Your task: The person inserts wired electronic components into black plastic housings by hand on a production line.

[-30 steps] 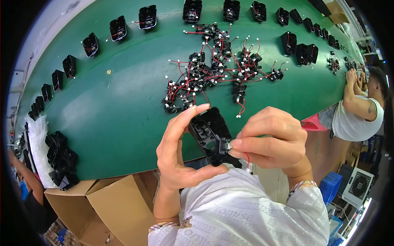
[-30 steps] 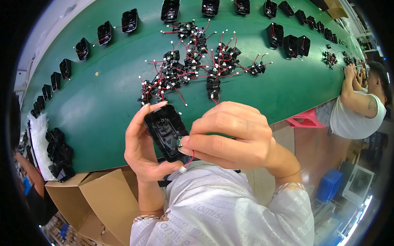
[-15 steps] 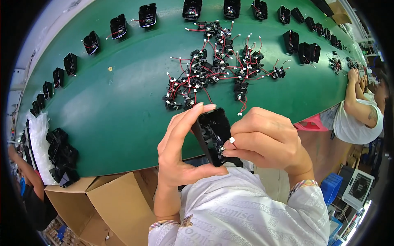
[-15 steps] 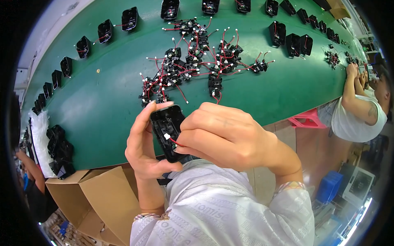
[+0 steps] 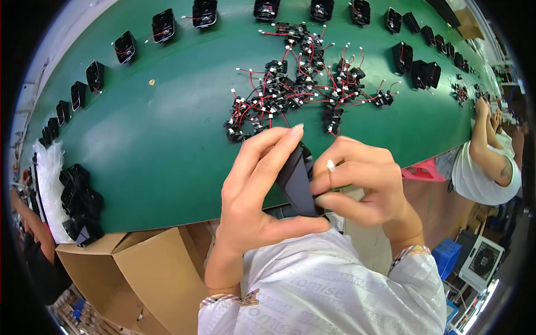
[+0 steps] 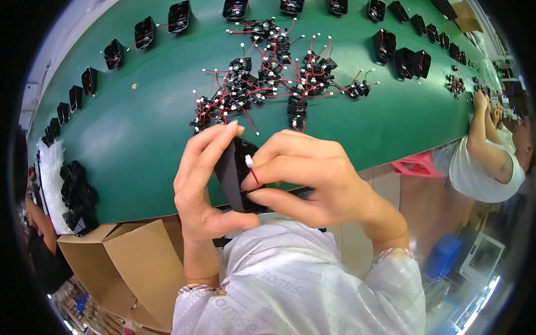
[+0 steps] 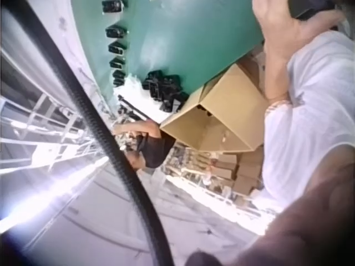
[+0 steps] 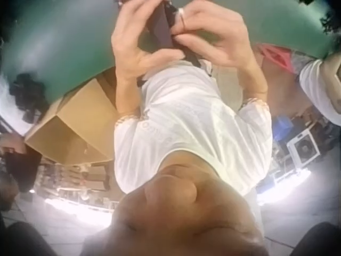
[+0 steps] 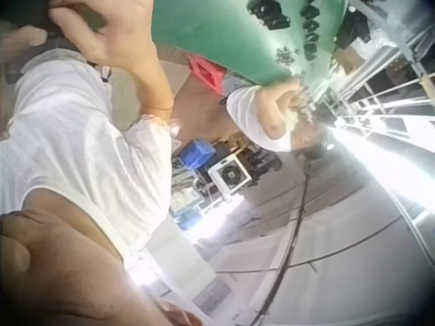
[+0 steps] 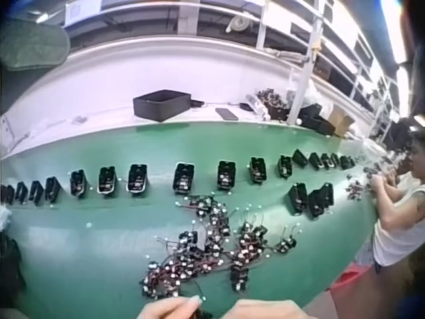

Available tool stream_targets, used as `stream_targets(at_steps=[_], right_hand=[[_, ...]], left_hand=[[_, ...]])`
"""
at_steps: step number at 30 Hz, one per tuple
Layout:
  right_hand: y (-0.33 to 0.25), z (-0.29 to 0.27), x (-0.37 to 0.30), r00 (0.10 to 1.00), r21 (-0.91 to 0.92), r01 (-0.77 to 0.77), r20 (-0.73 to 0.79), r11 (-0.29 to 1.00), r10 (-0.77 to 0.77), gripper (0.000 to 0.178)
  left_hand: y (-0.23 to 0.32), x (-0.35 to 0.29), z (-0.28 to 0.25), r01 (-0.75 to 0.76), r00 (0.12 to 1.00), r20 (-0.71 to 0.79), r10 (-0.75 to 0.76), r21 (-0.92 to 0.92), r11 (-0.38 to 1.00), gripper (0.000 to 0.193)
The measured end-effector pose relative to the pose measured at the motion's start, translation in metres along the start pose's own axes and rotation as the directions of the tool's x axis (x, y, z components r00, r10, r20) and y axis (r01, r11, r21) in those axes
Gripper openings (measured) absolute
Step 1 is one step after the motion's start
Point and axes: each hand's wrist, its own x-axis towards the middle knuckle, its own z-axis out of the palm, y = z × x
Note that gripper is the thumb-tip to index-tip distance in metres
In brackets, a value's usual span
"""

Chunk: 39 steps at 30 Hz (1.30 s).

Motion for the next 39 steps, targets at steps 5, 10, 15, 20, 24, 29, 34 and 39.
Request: stream_targets(at_steps=[5,10,15,20,24,29,34,39], right_hand=[[0.021,0.015,-0.028,0.980,0.654,-0.091,-0.076,0.751,0.184,0.038],[0.008,0.031,-0.034,0.911,0.931,-0.138,-0.016,0.339,0.413,0.045],[0.008,0.042,-0.044,0.885,0.939,-0.176,0.020,0.296,0.465,0.041],[-0.003,0.040,-0.045,0.841,0.964,-0.233,0.134,0.128,0.525,0.040],[-0.005,0.031,-0.040,0.758,0.936,-0.353,0.294,-0.012,0.582,0.040],[0.009,-0.009,-0.030,0.772,0.679,-0.267,-0.274,0.683,0.574,0.054],[0.059,-0.111,-0.036,0.827,-0.254,-0.385,-0.522,0.887,0.210,0.024],[0.104,-0.125,-0.028,0.916,-0.643,-0.367,-0.376,0.672,0.141,0.023]], left_hand=[[0.009,0.005,0.017,-0.117,0.978,-0.162,0.132,0.097,0.988,0.095],[0.021,0.006,0.021,-0.117,0.942,-0.275,0.193,0.270,0.956,0.088],[0.026,0.004,0.021,-0.061,0.975,-0.182,0.131,0.348,0.936,0.086],[0.033,0.004,0.019,-0.042,0.977,-0.179,0.115,0.368,0.929,0.085],[0.023,0.001,0.023,-0.060,0.976,-0.177,0.127,0.342,0.938,0.087],[0.019,0.003,-0.009,0.141,0.972,-0.216,-0.092,0.224,0.964,0.084],[-0.041,-0.043,-0.156,0.597,0.768,-0.636,-0.072,0.670,0.441,0.041],[-0.101,-0.102,-0.245,0.602,0.795,-0.606,0.029,0.783,-0.158,0.060]])
